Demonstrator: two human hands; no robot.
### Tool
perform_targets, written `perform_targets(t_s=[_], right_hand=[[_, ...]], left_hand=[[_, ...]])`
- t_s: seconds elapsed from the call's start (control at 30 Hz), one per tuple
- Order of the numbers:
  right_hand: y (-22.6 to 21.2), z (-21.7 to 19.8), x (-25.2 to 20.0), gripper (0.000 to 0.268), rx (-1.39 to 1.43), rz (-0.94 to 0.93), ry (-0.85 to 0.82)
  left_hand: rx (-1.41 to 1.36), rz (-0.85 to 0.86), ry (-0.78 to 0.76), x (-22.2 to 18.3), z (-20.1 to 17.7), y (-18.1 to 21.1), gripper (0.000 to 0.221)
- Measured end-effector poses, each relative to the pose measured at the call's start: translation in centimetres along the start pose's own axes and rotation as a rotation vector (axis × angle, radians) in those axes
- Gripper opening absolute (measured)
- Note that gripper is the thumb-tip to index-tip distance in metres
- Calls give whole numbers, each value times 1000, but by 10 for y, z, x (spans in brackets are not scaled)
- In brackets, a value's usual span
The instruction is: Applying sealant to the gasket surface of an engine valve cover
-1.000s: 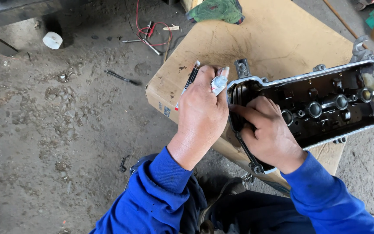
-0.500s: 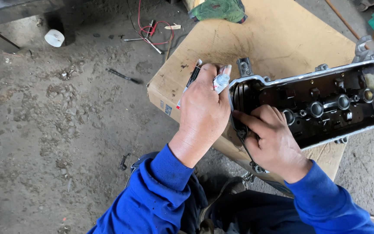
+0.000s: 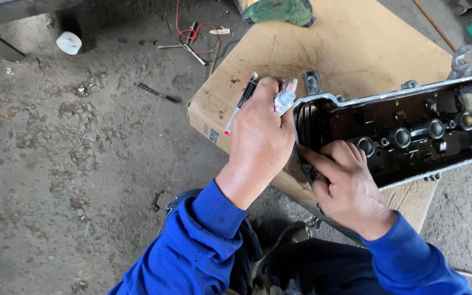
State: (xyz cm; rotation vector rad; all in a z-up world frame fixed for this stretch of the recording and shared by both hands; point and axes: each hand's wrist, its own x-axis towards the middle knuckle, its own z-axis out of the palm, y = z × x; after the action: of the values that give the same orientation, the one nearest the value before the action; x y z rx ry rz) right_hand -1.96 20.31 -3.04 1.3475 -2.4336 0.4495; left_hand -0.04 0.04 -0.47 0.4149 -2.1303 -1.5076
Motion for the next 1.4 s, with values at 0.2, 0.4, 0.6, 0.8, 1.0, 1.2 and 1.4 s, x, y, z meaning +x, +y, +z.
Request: perform_targets(t_s=[0.2, 0.4, 0.6, 0.8, 1.0, 1.2, 1.4], right_hand=[[-6, -8, -10, 52, -4, 14, 2], [2, 0, 0, 43, 3, -14, 13], [-6, -10, -22, 50, -28, 2, -23], [-9, -11, -12, 49, -2, 8, 10], [-4, -6, -20, 52, -16, 5, 6], [-15, -10, -16, 52, 19, 67, 12], [-8, -8, -25, 54, -7, 62, 33]], left_hand=[[-19, 39, 24, -2, 6, 1, 19], [10, 37, 12, -2, 2, -2, 17], [9, 77, 46, -3, 7, -3, 17], [-22, 44, 22, -1, 3, -2, 17], [-42, 5, 23, 2, 2, -7, 15], [-69, 32, 27, 1, 0, -3, 17], [-72, 37, 40, 3, 2, -12, 17]])
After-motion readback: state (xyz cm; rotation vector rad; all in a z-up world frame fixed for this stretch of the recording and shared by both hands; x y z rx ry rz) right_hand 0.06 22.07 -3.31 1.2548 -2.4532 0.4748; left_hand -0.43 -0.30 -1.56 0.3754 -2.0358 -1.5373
